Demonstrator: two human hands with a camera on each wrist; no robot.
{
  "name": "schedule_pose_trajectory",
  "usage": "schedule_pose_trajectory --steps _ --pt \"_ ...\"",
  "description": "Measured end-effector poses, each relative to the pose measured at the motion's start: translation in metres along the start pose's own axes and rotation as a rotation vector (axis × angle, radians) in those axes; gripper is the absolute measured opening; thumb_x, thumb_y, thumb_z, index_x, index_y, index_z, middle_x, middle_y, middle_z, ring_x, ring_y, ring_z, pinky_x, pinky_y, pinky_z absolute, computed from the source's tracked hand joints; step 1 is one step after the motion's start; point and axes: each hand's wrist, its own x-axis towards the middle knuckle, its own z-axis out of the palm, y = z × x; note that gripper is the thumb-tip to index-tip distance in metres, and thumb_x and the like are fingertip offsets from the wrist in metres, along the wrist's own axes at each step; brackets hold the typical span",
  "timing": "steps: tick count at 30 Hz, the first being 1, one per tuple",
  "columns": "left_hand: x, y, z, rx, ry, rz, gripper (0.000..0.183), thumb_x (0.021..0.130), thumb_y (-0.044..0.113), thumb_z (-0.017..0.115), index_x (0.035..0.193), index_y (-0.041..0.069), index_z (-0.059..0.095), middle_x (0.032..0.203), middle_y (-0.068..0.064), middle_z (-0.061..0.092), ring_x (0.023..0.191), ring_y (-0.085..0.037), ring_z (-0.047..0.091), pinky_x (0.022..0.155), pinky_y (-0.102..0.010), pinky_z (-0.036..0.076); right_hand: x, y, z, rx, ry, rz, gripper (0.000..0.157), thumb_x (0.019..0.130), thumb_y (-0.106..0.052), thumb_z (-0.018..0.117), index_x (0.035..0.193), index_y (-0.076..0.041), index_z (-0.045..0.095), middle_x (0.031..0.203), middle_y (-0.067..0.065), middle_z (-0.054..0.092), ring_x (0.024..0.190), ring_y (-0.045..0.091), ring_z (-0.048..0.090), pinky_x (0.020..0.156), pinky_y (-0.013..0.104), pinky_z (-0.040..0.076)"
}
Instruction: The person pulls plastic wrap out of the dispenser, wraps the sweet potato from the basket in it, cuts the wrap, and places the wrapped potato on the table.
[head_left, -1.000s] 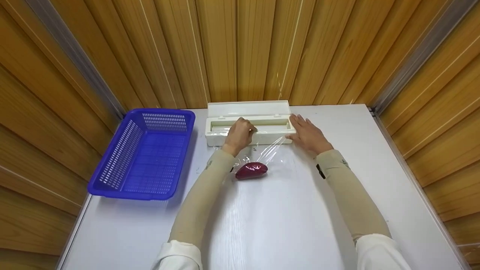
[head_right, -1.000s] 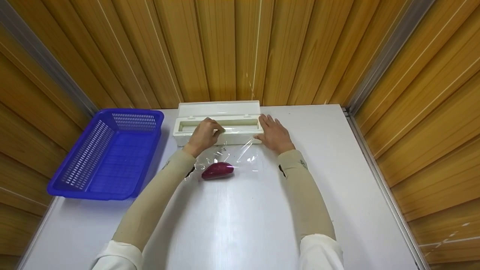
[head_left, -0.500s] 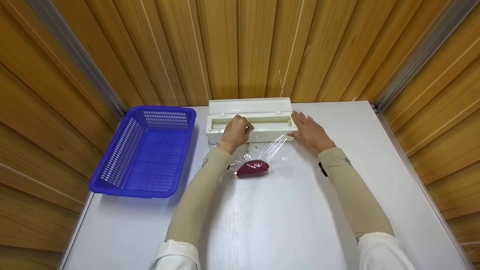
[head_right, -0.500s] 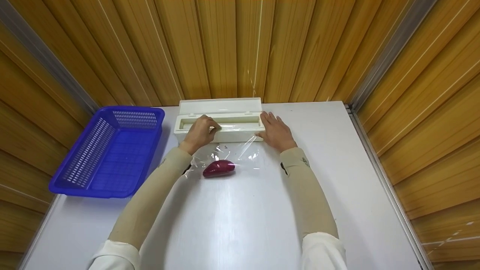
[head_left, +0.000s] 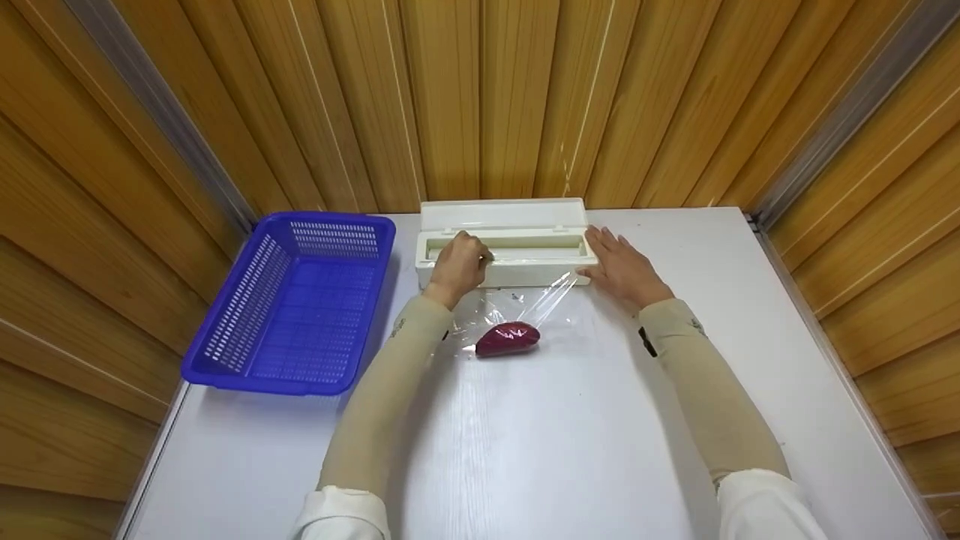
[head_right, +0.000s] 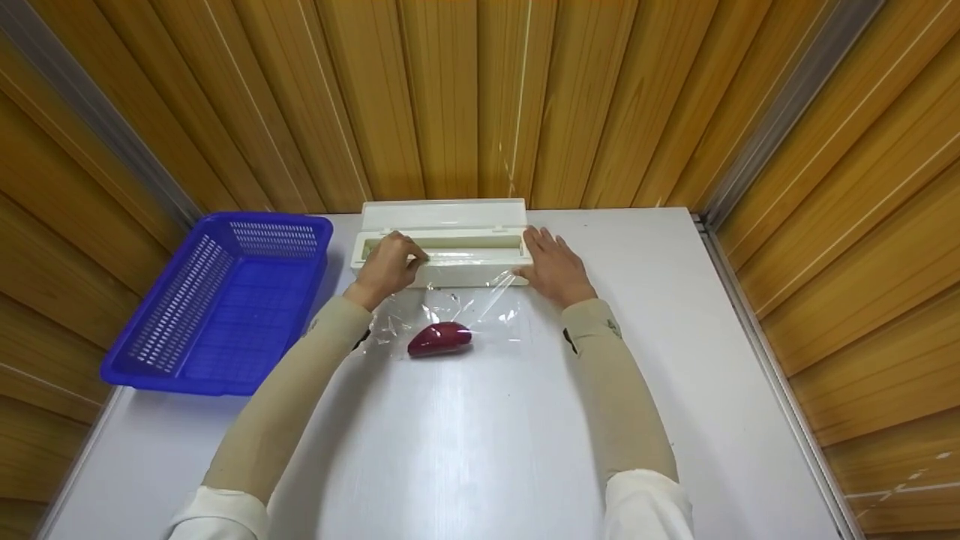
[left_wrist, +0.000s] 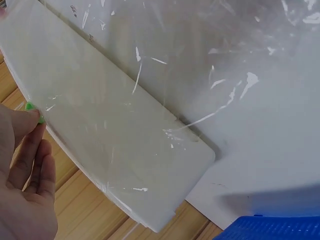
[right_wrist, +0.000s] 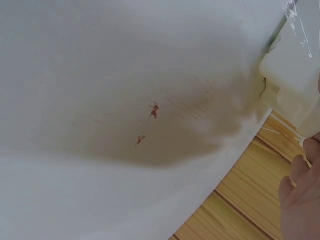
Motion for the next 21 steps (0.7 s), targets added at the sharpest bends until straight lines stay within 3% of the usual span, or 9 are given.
schedule_pose_trajectory --steps 8,21 --pt "-0.005 -0.009 -0.008 -0.019 -0.006 -0.052 0.024 0.089 -0.008 0.07 0.097 0.007 0.087 0.104 -0.011 0.082 0.106 -0.035 0.073 0.098 -0.044 0.06 0.001 0.0 0.0 -0.002 -0.013 0.007 0.084 0.112 -0.047 0.05 0.168 0.003 0.014 0.178 0.02 0.012 0.165 0.042 0.011 0.134 0.055 0.011" --pt "-0.006 -0.009 -0.012 -0.007 -0.016 -0.077 0.022 0.091 -0.006 0.069 0.097 0.006 0.086 0.104 -0.012 0.082 0.107 -0.035 0.074 0.097 -0.043 0.061 0.0 0.0 -0.001 0.014 -0.017 0.01 0.085 0.111 -0.047 0.05 0.169 0.002 0.013 0.179 0.02 0.011 0.166 0.041 0.009 0.134 0.055 0.009"
